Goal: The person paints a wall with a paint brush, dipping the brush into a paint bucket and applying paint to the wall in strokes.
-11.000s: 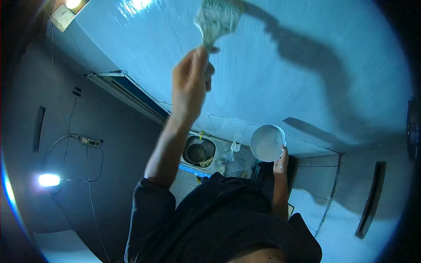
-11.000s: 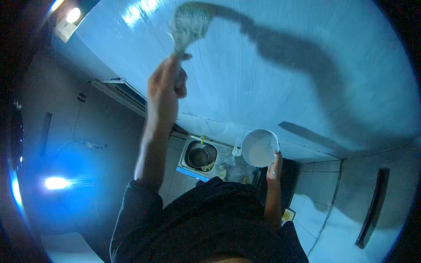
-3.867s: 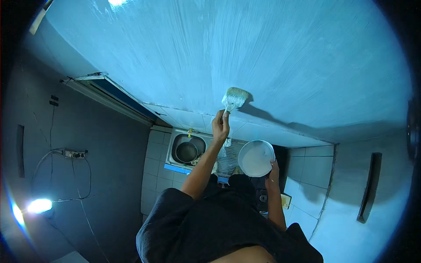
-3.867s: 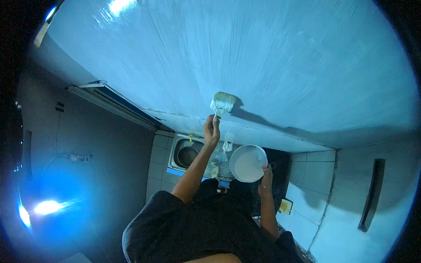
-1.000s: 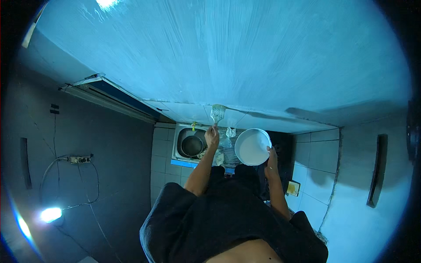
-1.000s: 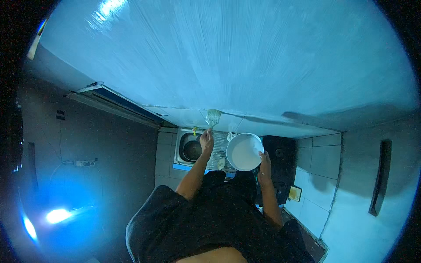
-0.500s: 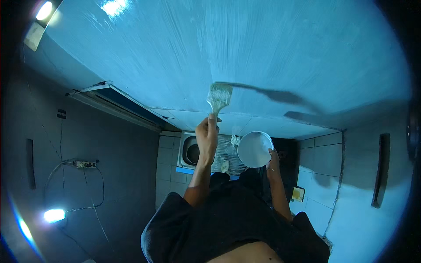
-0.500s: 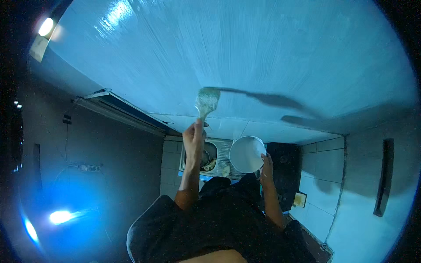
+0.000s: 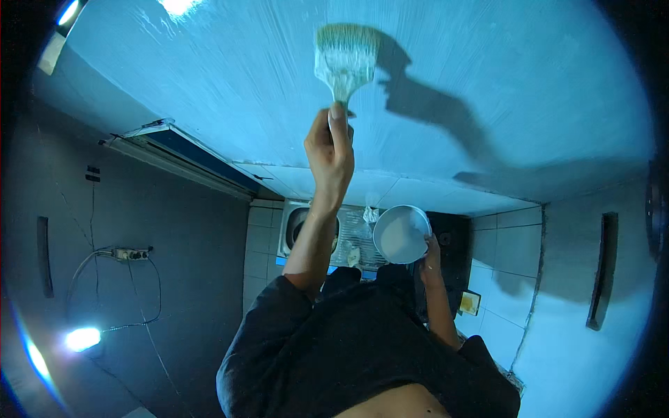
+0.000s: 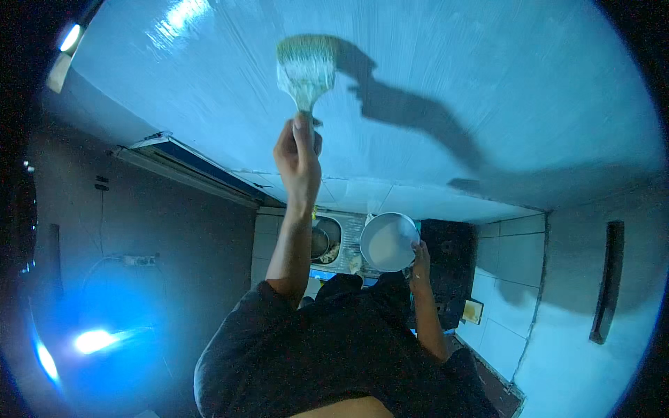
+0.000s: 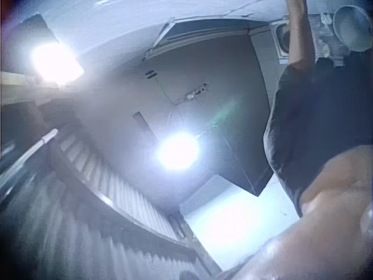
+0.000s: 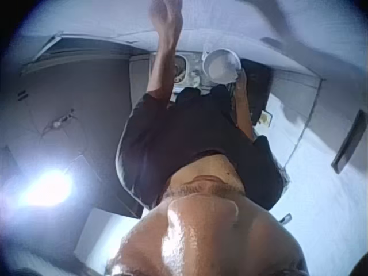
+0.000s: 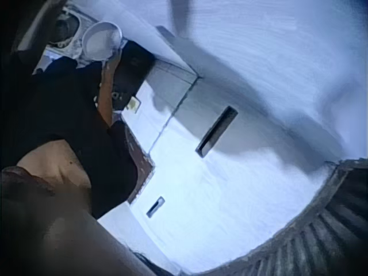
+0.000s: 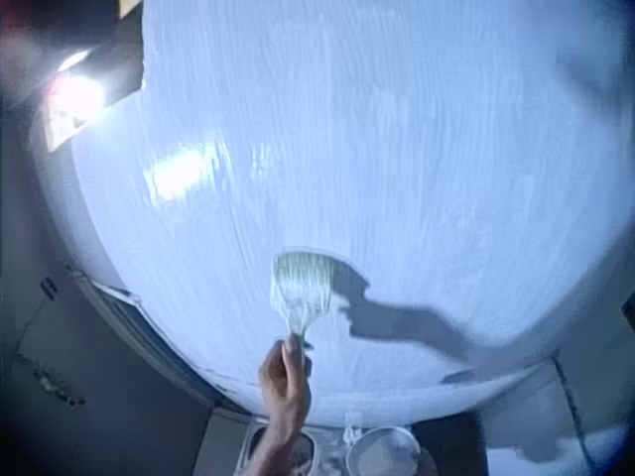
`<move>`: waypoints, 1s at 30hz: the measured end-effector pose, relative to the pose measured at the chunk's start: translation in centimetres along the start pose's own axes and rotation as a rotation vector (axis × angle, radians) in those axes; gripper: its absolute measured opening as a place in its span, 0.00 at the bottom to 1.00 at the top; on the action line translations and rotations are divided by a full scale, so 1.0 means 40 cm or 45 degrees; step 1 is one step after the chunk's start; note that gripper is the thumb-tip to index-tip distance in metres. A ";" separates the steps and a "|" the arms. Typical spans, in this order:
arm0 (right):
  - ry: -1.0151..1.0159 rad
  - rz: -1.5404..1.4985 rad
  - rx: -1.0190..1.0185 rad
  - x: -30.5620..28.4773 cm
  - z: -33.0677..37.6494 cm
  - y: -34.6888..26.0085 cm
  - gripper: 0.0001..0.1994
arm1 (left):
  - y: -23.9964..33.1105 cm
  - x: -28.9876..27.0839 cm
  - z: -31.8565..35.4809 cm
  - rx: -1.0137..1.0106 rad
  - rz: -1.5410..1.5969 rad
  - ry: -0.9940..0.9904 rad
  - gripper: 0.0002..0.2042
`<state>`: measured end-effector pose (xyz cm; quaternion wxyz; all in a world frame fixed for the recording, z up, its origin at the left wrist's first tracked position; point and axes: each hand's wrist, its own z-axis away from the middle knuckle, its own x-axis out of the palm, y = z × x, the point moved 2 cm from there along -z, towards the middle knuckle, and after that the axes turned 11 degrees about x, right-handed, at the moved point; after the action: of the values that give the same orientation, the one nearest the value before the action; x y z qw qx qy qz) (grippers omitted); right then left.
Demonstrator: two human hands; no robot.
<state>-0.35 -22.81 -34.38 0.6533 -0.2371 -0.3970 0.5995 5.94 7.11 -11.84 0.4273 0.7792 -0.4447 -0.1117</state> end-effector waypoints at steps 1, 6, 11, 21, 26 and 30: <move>0.021 -0.003 0.005 -0.012 0.010 -0.001 0.23 | -0.040 -0.002 0.059 -0.099 -0.080 -0.006 0.19; 0.132 -0.054 0.114 -0.013 0.036 -0.034 0.25 | -0.388 -0.085 0.426 -0.407 -0.379 -0.008 0.21; 0.185 -0.076 0.106 -0.051 0.028 -0.008 0.27 | -0.581 -0.144 0.646 -0.604 -0.727 -0.164 0.20; 0.261 -0.059 0.124 -0.033 0.026 -0.027 0.28 | -0.581 -0.153 0.628 -0.978 -0.697 -0.213 0.22; 0.142 -0.037 0.101 -0.024 0.029 -0.018 0.25 | -0.476 -0.121 0.469 -1.069 -0.375 0.022 0.23; 0.141 -0.070 0.065 -0.017 0.033 -0.021 0.24 | -0.307 -0.105 0.433 -0.692 -0.560 -0.050 0.23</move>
<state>-0.88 -23.81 -33.13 0.6965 -0.2423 -0.3511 0.5770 1.24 3.57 -32.66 0.5762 0.7118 -0.2284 -0.3305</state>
